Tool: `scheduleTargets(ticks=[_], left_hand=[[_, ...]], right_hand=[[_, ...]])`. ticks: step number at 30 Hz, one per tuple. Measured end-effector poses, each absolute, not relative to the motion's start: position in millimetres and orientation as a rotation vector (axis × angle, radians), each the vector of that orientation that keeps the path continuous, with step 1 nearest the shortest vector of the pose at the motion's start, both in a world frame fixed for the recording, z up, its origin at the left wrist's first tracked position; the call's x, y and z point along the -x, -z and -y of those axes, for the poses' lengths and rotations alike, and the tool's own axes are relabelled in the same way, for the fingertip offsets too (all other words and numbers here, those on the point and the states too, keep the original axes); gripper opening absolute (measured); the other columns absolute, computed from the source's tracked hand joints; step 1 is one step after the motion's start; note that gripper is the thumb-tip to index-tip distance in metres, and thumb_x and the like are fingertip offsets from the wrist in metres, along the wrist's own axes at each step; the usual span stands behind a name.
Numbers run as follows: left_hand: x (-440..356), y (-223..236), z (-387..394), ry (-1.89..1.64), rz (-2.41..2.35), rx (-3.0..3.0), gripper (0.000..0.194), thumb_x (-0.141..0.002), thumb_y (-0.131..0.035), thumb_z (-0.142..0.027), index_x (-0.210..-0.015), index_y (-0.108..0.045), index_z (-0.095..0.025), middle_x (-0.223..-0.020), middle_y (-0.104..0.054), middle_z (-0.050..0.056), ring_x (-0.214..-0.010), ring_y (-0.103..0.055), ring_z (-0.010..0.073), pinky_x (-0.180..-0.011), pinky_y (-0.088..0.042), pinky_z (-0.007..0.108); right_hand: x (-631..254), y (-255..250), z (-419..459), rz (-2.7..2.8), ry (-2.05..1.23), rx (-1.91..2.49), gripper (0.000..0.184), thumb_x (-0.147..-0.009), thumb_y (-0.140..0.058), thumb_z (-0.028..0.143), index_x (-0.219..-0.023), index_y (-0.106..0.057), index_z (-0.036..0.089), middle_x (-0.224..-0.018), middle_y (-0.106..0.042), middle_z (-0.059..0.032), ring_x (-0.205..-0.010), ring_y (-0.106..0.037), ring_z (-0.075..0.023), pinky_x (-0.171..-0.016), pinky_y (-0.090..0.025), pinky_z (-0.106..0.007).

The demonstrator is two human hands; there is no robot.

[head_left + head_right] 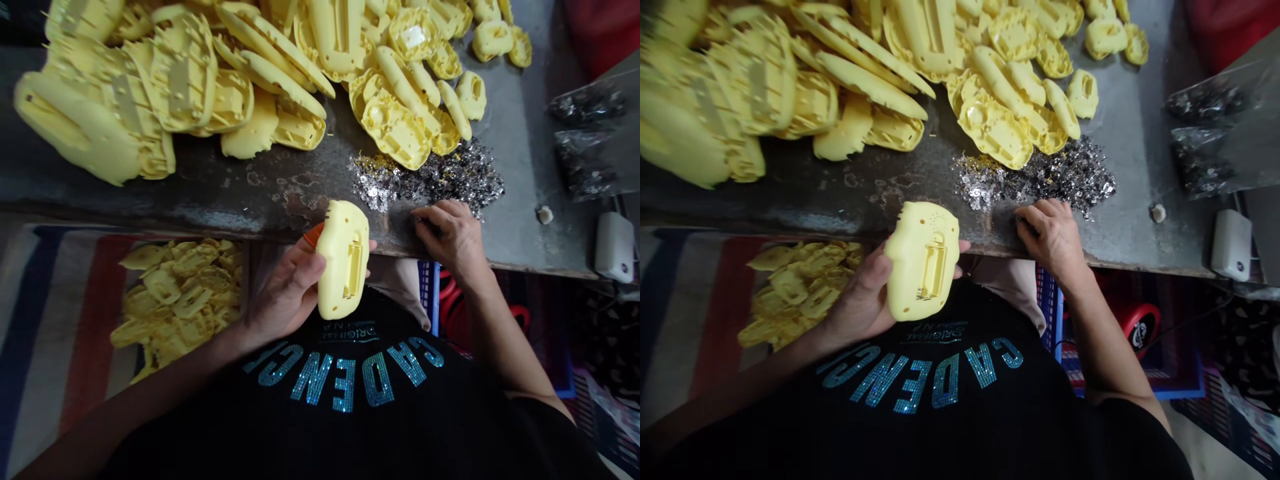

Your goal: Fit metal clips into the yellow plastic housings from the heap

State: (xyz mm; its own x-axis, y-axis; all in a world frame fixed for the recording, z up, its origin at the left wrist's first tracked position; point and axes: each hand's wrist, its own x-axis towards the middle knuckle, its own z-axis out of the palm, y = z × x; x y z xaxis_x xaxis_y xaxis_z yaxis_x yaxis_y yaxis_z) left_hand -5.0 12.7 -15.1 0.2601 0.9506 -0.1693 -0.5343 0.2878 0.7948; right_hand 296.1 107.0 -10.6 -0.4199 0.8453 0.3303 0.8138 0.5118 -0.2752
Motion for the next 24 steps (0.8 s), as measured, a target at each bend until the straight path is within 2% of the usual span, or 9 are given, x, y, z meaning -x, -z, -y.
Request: scheduleTargets(ticks=[5,8,13,15,17,21,24], left_hand=[[6.0,10.0,-12.1,-1.124,-0.744,-0.677,0.066,-0.100,-0.088,-0.069,-0.153,-0.080,-0.030,-0.141,-0.088,0.011,-0.115,-0.087,0.0304,-0.097,-0.073,0.041],[6.4,6.1,-10.6,-1.128,-0.743,-0.653,0.063,-0.101,-0.088,-0.068,-0.151,-0.081,-0.030,-0.139,-0.089,0.010,-0.109,-0.087,0.0275,-0.096,-0.073,0.039],[20.1,7.8,-27.4,-1.197,-0.811,-0.839,0.068,-0.098,-0.097,-0.051,-0.160,-0.075,-0.031,-0.148,-0.086,0.009,-0.122,-0.085,0.0287,-0.096,-0.071,0.035],[30.6,10.6,-41.7,-1.207,-0.907,-0.978,0.075,-0.093,-0.102,-0.043,-0.162,-0.074,-0.031,-0.144,-0.086,0.006,-0.126,-0.083,0.0297,-0.097,-0.069,0.033],[38.6,12.7,-54.0,-1.204,-0.974,-1.062,0.080,-0.091,-0.103,-0.043,-0.164,-0.074,-0.030,-0.140,-0.087,0.004,-0.125,-0.083,0.0317,-0.099,-0.068,0.036],[36.0,11.6,-56.3,-1.226,-0.942,-0.957,0.070,-0.096,-0.097,-0.056,-0.159,-0.076,-0.030,-0.139,-0.089,0.006,-0.131,-0.083,0.0353,-0.109,-0.068,0.046],[27.9,10.3,-46.3,-1.230,-0.912,-0.884,0.063,-0.098,-0.093,-0.063,-0.151,-0.080,-0.032,-0.139,-0.090,0.006,-0.143,-0.079,0.0393,-0.115,-0.066,0.050]], right_hand=[[-295.1,14.1,-106.1,2.302,-0.127,1.351,0.021,-0.109,-0.069,0.035,-0.097,-0.084,0.026,-0.088,-0.083,-0.0064,-0.088,-0.075,-0.0267,-0.088,-0.054,-0.043],[-295.1,14.9,-105.1,2.278,-0.131,1.339,0.023,-0.109,-0.071,0.036,-0.094,-0.084,0.025,-0.086,-0.082,-0.0065,-0.088,-0.075,-0.0274,-0.088,-0.054,-0.044],[-294.1,9.1,-99.9,2.233,-0.298,1.294,0.022,-0.112,-0.068,0.032,-0.117,-0.088,0.026,-0.099,-0.085,-0.0069,-0.093,-0.078,-0.0260,-0.083,-0.058,-0.040],[-294.3,8.2,-98.6,2.220,-0.364,1.280,0.024,-0.113,-0.068,0.031,-0.123,-0.089,0.027,-0.100,-0.086,-0.0059,-0.090,-0.078,-0.0239,-0.078,-0.057,-0.037],[-295.0,10.4,-99.3,2.234,-0.304,1.299,0.026,-0.113,-0.068,0.031,-0.127,-0.089,0.027,-0.098,-0.084,-0.0056,-0.087,-0.077,-0.0240,-0.078,-0.056,-0.037],[-296.2,18.1,-103.4,2.312,-0.052,1.401,0.019,-0.111,-0.073,0.033,-0.116,-0.090,0.028,-0.092,-0.081,-0.0064,-0.090,-0.074,-0.0279,-0.087,-0.056,-0.042],[-295.6,16.9,-103.5,2.322,-0.075,1.399,0.016,-0.111,-0.073,0.033,-0.107,-0.088,0.027,-0.095,-0.080,-0.0073,-0.094,-0.074,-0.0287,-0.089,-0.059,-0.043]])
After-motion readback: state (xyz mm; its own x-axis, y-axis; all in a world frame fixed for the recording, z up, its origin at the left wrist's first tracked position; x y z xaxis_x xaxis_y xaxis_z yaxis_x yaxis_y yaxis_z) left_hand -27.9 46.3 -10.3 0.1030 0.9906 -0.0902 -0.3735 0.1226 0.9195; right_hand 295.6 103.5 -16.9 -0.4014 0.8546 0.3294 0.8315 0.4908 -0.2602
